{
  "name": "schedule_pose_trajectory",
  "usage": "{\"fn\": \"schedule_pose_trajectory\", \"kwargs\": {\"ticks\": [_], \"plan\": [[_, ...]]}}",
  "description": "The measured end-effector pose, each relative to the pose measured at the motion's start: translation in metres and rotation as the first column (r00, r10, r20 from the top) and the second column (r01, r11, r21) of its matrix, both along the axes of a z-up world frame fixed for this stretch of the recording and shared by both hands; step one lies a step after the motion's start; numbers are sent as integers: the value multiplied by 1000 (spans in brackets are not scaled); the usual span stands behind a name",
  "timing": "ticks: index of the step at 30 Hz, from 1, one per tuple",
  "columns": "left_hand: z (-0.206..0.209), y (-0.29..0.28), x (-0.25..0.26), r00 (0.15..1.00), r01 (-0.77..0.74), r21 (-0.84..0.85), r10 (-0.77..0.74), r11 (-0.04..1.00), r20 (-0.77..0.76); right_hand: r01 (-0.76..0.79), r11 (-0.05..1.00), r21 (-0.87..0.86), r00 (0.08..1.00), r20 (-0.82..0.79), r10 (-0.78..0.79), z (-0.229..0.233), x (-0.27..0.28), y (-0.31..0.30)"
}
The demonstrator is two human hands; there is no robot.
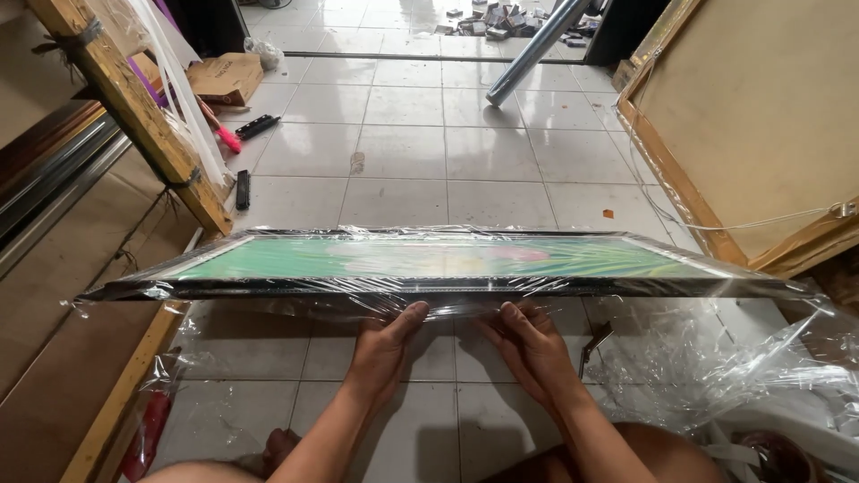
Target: Wrapping a framed artwork in protective plastic film by pulling the wrap tight and tucking the edges.
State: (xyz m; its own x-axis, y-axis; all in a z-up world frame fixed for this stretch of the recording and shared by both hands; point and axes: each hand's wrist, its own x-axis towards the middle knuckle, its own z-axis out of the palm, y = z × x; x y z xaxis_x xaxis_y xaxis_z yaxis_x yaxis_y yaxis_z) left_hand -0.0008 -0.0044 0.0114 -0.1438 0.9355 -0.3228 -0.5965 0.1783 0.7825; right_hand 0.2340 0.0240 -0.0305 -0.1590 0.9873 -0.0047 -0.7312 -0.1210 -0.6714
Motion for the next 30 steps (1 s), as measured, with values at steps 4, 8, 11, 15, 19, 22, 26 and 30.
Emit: {"fn": "schedule_pose_trajectory", "kwargs": {"ticks": [4, 8, 11, 15, 19, 22, 26, 30], "plan": [[18, -11, 4, 1000, -13, -4, 13, 1000, -23, 6, 999, 40, 997, 80, -9, 7, -7, -7], [2, -13, 1, 999, 46, 133, -49, 990, 15, 161, 987, -6, 923, 355, -148, 15, -17, -19], [-12, -8, 3, 997, 57, 265, -69, 963, 37, 28, 902, 431, 618, 701, -355, 26, -20, -37], [-9, -7, 0, 988, 50, 199, -77, 979, 130, -406, 96, 909, 122, 158, -980, 85, -28, -47], [25, -23, -1, 993, 88, 135, -98, 987, 72, -557, 455, 695, -470, 187, -862, 101, -10, -15], [48, -30, -6, 996, 91, 146, -91, 985, -5, -589, 234, 773, -308, 52, -950, 114, 0, 4], [81, -20, -12, 997, 62, 116, -56, 991, -56, -609, 308, 731, -259, 184, -948, 167, 3, 7], [167, -54, -18, 970, 158, 216, -110, 963, -217, -537, 555, 635, -335, 444, -831, 239, 0, 6]]}}
